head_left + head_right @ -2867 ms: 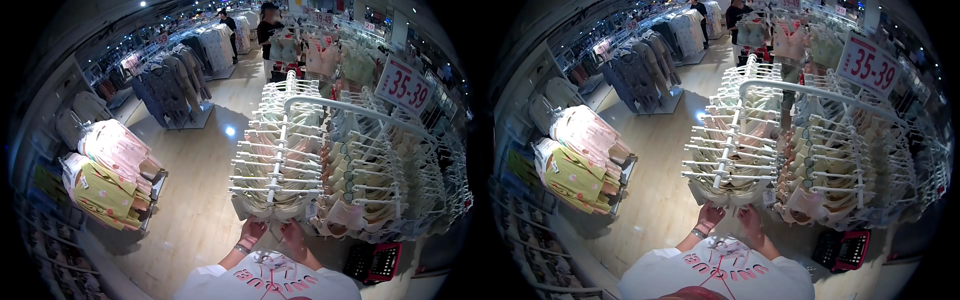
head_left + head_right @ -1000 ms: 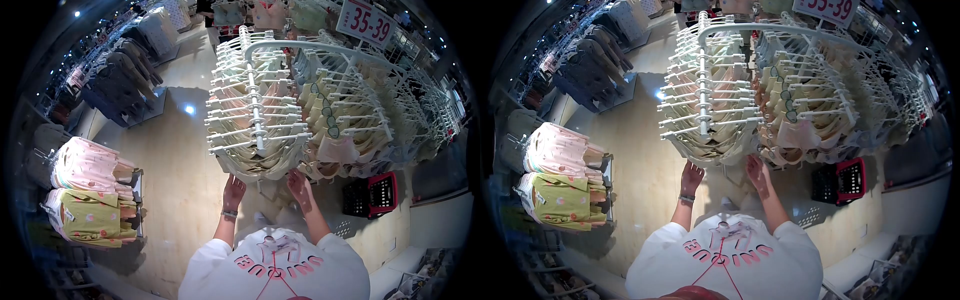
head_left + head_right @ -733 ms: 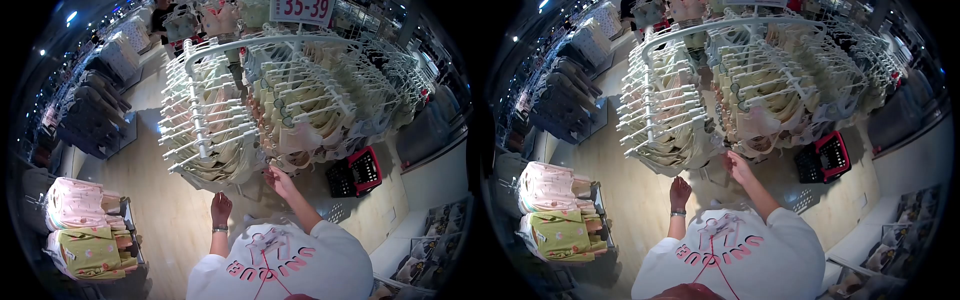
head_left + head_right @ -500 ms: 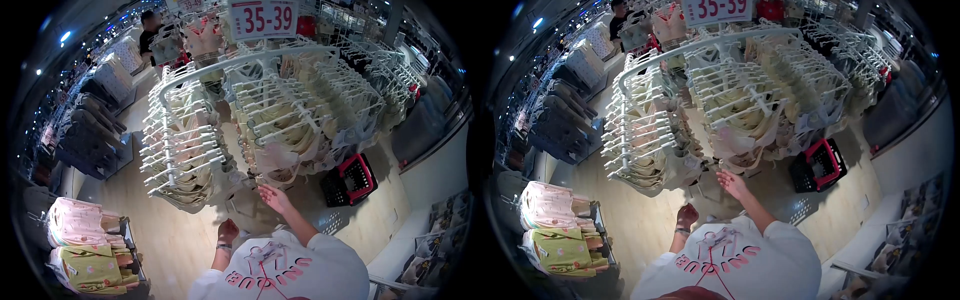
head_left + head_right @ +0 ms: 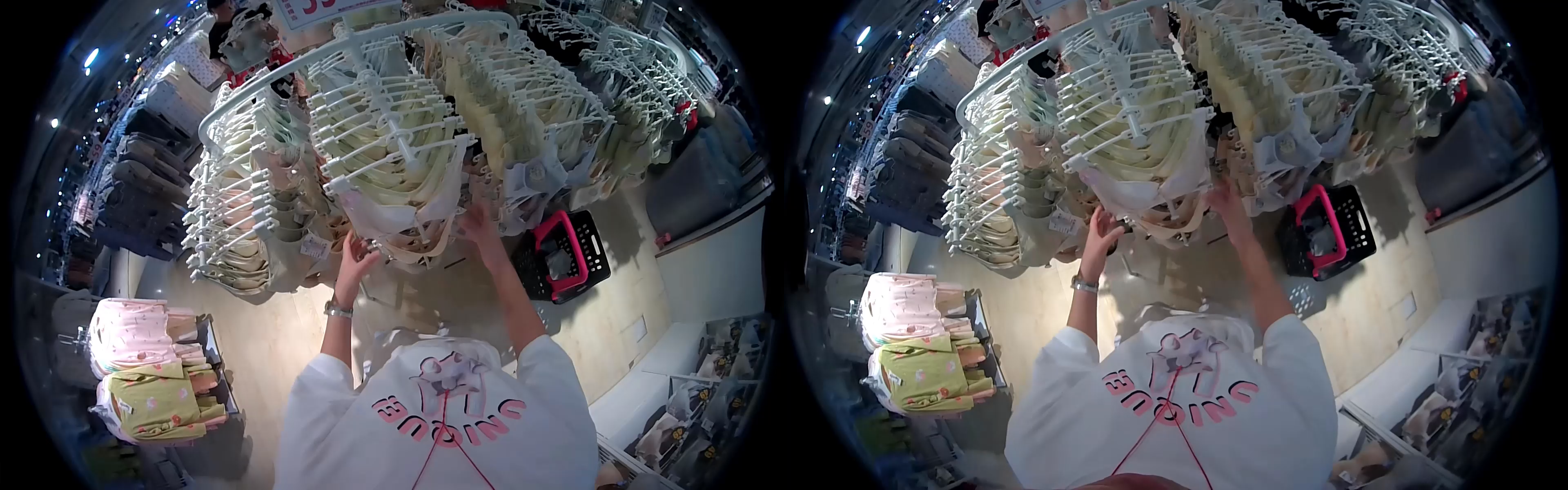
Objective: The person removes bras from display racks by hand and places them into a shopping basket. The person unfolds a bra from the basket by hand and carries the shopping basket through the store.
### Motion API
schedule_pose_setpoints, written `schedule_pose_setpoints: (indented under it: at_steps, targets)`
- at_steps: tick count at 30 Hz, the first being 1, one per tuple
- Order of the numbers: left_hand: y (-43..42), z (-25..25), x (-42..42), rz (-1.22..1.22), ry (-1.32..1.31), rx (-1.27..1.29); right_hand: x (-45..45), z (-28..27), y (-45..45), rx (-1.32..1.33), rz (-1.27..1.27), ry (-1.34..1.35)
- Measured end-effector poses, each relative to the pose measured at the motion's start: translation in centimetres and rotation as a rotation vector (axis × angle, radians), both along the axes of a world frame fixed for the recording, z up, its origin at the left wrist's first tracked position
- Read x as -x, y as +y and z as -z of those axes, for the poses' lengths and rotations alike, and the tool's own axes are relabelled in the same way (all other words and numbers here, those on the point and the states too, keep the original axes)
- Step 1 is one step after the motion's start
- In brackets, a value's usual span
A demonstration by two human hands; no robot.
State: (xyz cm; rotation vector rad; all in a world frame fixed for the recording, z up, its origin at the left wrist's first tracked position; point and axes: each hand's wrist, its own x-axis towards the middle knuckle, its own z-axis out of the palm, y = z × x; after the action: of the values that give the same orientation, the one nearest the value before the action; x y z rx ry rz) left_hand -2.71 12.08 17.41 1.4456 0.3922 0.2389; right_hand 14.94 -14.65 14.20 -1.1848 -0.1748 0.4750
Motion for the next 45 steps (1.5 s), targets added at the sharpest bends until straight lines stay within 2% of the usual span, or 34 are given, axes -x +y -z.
schedule_pose_setpoints:
  at_steps: [1, 3, 6, 9, 11, 13, 15, 18, 21, 24, 26, 30, 33, 41, 45]
  targets:
    - [0.0, 0.1, -1.0, 0.035, 0.032, -0.261, -0.8, -1.0, 0.2, 0.106, -0.027, -0.117]
    - [-0.9, -0.1, -2.4, -0.048, 0.156, -0.819, -1.9, -2.4, 1.4, 0.313, -0.067, -0.303]
    - [-0.6, -0.6, -3.6, -0.288, 0.064, -0.845, -3.0, -1.5, 1.9, 0.186, -0.153, -0.274]
    - [0.8, -0.1, -4.3, -0.032, -0.038, -0.294, -4.2, -0.1, 2.1, 0.264, -0.167, -0.149]
    - [0.9, 0.4, -4.1, -0.089, -0.041, -0.200, -4.6, 0.1, 1.8, 0.240, -0.197, 0.007]
    - [0.7, -0.3, -4.1, -0.112, -0.082, -0.119, -5.1, -0.6, 2.1, 0.162, -0.191, 0.161]
    - [0.1, -0.2, -3.0, -0.106, -0.002, -0.139, -4.8, -1.1, 2.2, 0.038, -0.150, 0.330]
    - [-0.8, -0.6, -1.4, -0.068, 0.045, -0.156, -5.2, 2.0, 1.5, -0.457, -0.209, 0.390]
    - [-1.9, -1.5, -0.2, -0.101, 0.085, -0.102, -3.8, 2.4, 1.0, -0.536, -0.147, 0.475]
    - [-1.8, -1.1, 0.4, -0.121, -0.008, -0.047, -2.9, 1.9, 0.4, -0.481, -0.142, 0.567]
    - [-1.8, -0.9, 1.2, -0.138, -0.025, -0.029, -3.8, 4.3, 0.2, -0.536, -0.155, 0.528]
    - [-0.8, -0.3, 2.0, -0.147, 0.000, -0.065, -2.9, 4.4, 0.2, -0.598, -0.090, 0.521]
    - [-0.2, -0.4, 2.0, -0.185, -0.004, -0.076, -2.2, 2.9, 0.5, -0.499, -0.020, 0.530]
    - [1.1, 0.0, 1.7, -0.249, -0.038, -0.146, -3.0, 3.5, -1.1, -0.192, -0.093, 0.132]
    - [1.1, 1.2, 0.7, -0.302, -0.126, -0.133, -2.1, 0.1, -1.5, -0.098, -0.013, 0.098]
